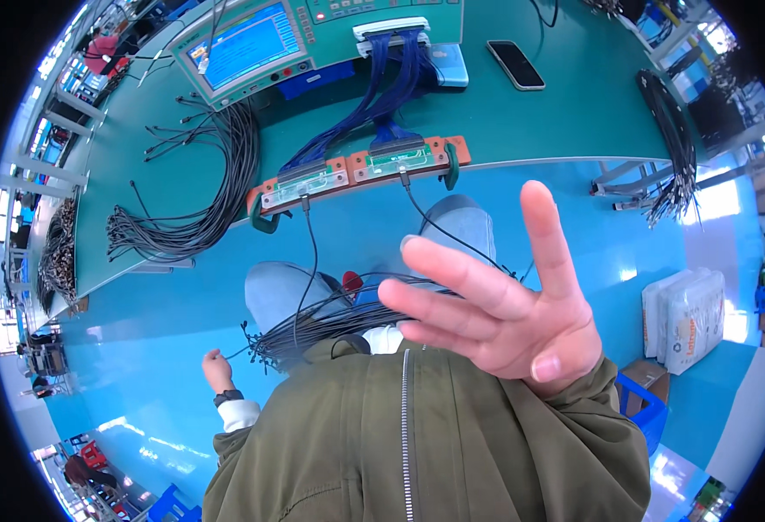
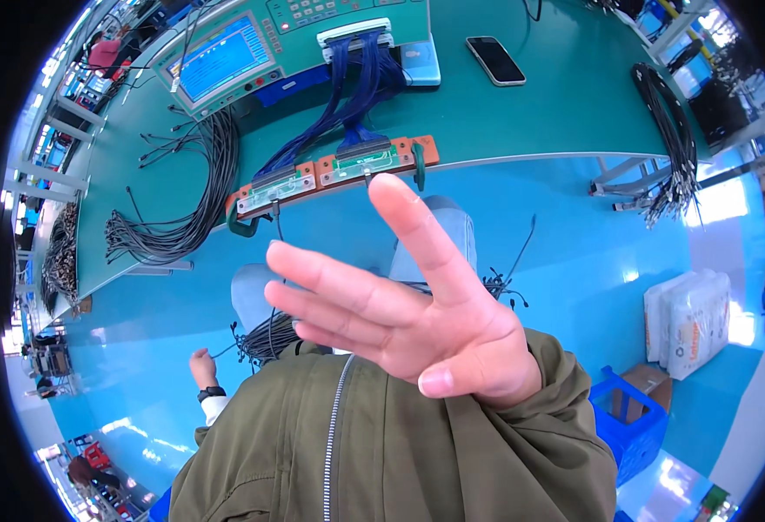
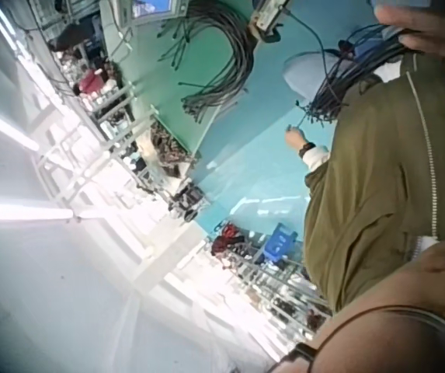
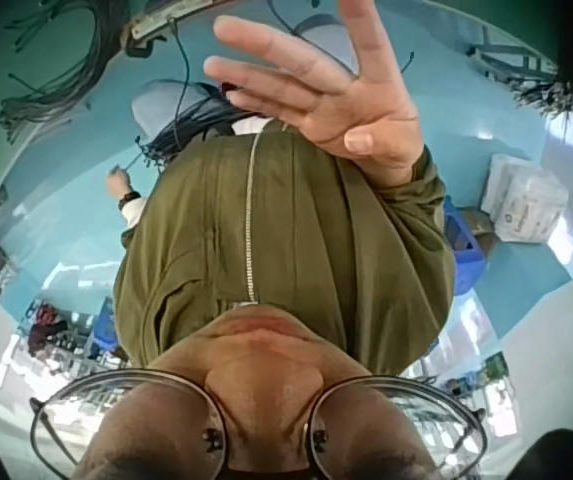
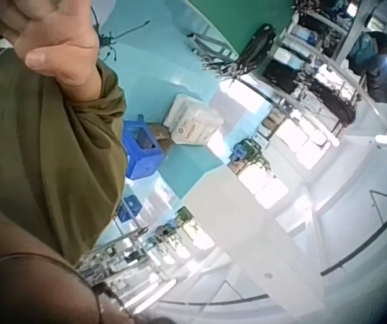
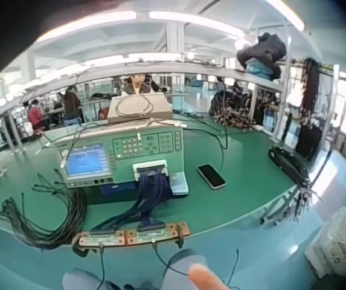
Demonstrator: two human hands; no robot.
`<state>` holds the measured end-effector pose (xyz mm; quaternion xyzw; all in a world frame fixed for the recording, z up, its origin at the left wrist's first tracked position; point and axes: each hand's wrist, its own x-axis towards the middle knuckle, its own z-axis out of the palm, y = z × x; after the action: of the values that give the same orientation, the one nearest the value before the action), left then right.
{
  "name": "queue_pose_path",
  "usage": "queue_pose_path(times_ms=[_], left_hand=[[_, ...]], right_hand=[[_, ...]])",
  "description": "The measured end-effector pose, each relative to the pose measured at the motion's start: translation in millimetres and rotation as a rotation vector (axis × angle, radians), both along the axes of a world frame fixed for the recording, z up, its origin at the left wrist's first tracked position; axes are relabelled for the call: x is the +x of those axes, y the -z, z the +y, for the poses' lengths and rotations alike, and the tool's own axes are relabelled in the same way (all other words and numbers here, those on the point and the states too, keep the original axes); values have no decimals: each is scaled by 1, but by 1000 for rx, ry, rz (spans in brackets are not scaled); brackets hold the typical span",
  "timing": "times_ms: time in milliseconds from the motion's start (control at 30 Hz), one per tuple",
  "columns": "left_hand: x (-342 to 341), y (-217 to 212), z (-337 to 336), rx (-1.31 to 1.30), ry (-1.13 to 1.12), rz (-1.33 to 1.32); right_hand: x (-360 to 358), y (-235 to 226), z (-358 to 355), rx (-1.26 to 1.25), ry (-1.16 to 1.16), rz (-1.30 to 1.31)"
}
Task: Testing electronic cable harnesses by plugging them into a test board and verifying the results on a monitor screen.
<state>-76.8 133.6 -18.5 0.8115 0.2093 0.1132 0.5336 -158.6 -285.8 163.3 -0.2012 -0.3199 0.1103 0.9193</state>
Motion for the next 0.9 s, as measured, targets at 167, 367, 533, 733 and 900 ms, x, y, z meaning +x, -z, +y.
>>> queue_pose_path(times_ms=[167,367,533,733,900], left_hand=[[-14,-30,0,515,51,18],[1,-181,-156,-464,1008,-588],[-2,-220,-183,-411,1311,-585],[-1,-219,-182,-331,1296,-590],[-1,-214,-185,-348,1238,-698]], right_hand=[[5,-20,14,41,-176,61],[13,-21,37,157,-442,88],[11,-29,48,207,-495,141],[14,-29,52,274,-524,240],[18,-32,55,204,-555,284]])
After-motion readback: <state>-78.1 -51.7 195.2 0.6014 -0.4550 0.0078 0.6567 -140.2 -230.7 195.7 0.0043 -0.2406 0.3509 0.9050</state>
